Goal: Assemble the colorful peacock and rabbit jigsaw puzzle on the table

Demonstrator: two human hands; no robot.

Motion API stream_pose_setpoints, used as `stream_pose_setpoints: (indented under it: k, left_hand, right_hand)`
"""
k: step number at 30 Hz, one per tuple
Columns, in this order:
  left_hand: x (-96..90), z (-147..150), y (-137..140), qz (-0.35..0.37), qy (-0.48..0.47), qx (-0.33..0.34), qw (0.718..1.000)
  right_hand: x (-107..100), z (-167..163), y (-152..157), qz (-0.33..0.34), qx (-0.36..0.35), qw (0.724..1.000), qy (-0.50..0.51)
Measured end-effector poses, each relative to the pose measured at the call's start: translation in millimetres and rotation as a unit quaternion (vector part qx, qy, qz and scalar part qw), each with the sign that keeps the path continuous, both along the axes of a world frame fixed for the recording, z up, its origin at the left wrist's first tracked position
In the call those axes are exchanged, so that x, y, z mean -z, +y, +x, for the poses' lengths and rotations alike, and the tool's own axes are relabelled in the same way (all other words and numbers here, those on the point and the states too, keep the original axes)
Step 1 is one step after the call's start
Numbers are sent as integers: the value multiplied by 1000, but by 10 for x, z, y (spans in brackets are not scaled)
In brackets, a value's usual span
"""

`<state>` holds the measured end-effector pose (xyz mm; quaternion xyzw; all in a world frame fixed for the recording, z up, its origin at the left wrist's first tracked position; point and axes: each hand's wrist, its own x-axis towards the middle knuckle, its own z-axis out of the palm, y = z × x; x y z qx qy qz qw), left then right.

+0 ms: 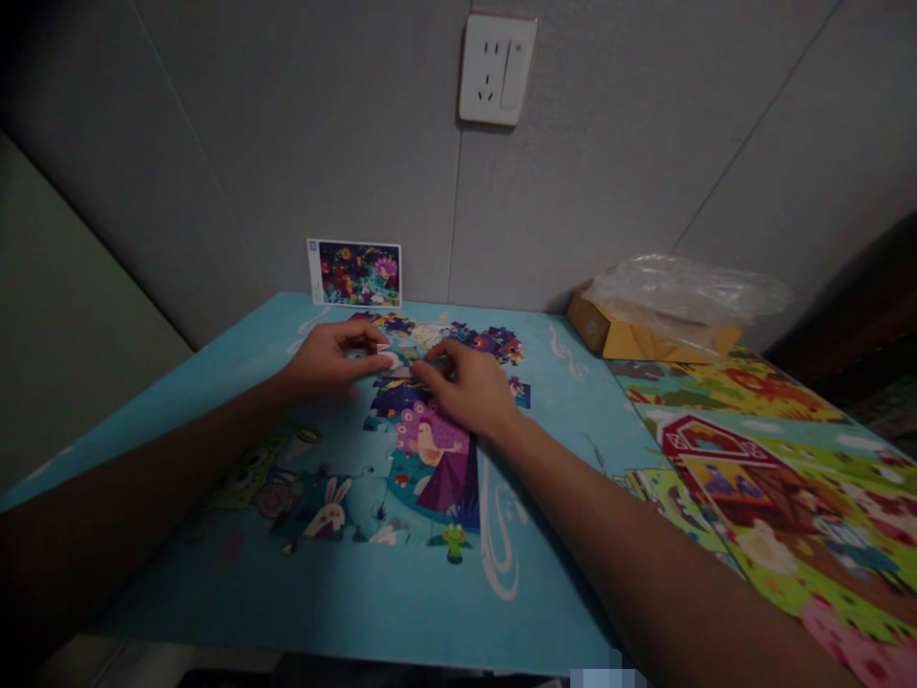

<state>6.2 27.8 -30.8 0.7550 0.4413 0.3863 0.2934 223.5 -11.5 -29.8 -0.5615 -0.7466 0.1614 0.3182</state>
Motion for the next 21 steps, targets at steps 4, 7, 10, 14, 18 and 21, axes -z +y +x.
stream_pose_setpoints:
  k: [4,7,10,14,18,21]
  left_hand:
    - [-62,106,-138,-53,-99,95,989]
    - [-104,110,-191,-94,-123,94,983]
    - [-127,87,-214,-117,-140,80,980]
    - [-109,73,-203,-120,-157,92,976]
    - [-96,78,-187,-104,-164,102,976]
    - [-117,83,-201,-111,-167,107,974]
  right_hand:
    - [48,-24,-30,-55,-126,984,114]
    - [52,-32,-50,-95,-149,967,182]
    - [39,-29,-61,-95,-145,964,203]
    - [28,-23,-67,-82,-147,964,205]
    - [30,-18,-65,-83,-144,964,206]
    - [40,-11,-57,-80,-152,962,211]
